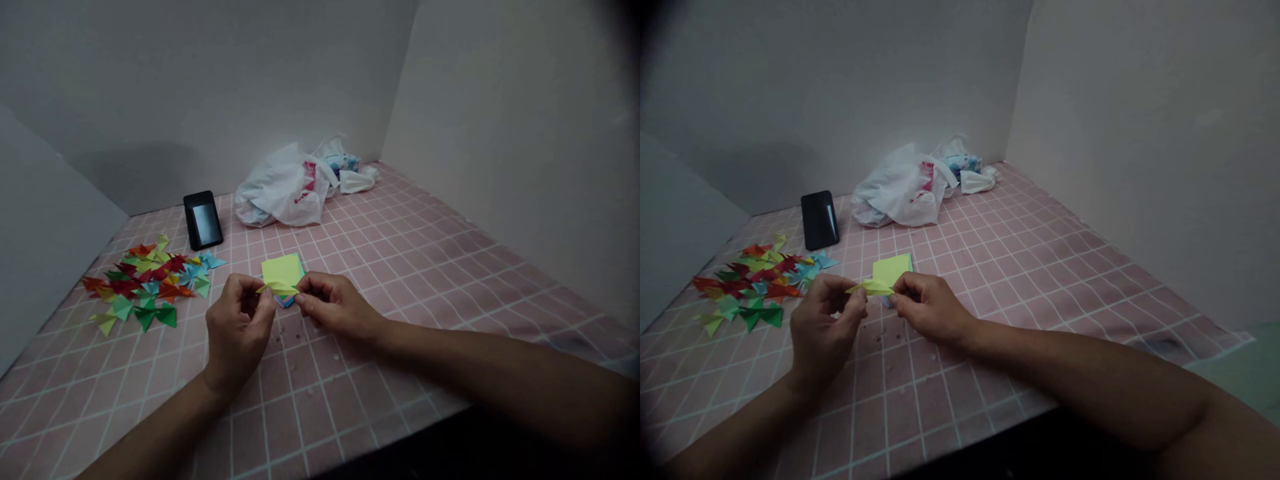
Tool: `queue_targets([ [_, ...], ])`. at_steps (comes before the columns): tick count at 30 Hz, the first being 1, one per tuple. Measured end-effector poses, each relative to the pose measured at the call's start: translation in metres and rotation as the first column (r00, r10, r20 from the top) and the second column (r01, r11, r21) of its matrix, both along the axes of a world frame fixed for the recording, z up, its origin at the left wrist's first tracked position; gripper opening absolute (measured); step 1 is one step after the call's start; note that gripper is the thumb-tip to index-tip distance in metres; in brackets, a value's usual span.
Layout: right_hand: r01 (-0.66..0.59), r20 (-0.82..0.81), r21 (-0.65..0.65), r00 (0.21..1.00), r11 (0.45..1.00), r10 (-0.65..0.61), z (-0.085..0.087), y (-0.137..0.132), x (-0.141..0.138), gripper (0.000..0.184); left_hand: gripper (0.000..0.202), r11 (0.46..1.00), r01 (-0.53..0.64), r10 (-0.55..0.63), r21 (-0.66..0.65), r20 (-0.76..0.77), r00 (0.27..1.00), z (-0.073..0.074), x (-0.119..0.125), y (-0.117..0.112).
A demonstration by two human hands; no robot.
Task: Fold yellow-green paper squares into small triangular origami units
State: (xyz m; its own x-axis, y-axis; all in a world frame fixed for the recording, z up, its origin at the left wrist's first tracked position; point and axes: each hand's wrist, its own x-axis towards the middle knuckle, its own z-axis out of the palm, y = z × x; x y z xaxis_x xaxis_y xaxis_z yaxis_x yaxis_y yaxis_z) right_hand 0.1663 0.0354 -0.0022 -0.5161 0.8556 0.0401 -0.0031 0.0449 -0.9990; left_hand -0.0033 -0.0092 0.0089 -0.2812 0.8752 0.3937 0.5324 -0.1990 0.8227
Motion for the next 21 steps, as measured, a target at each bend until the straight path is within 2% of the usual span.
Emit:
queue_targets([
  [5,0.096,0.037,0.109,0.994,0.989,-0.1,-0.003,0.004,0.001,0.016,0.014,0.985,0.058,-0.027,-0.159,0.191,0.981,-0.001,0.006,0.001],
  [9,0.169,0.048,0.177,0.982,0.97,-0.18,-0.005,0.006,0.001,0.016,0.017,0.945,0.172,-0.05,-0.278,0.396,0.917,0.0,0.013,-0.001],
  [13,0.203,0.057,0.236,0.973,0.95,-0.222,-0.004,0.008,0.002,0.014,0.018,0.901,0.254,-0.047,-0.353,0.501,0.864,-0.001,0.017,-0.005],
  [17,0.215,0.043,0.214,0.972,0.953,-0.229,-0.003,0.008,0.001,0.014,0.021,0.858,0.331,-0.047,-0.392,0.583,0.811,-0.002,0.019,-0.008],
  [21,0.22,0.003,0.182,0.974,0.958,-0.224,-0.004,0.008,0.0,0.012,0.023,0.827,0.397,-0.088,-0.398,0.606,0.791,-0.005,0.021,-0.009],
])
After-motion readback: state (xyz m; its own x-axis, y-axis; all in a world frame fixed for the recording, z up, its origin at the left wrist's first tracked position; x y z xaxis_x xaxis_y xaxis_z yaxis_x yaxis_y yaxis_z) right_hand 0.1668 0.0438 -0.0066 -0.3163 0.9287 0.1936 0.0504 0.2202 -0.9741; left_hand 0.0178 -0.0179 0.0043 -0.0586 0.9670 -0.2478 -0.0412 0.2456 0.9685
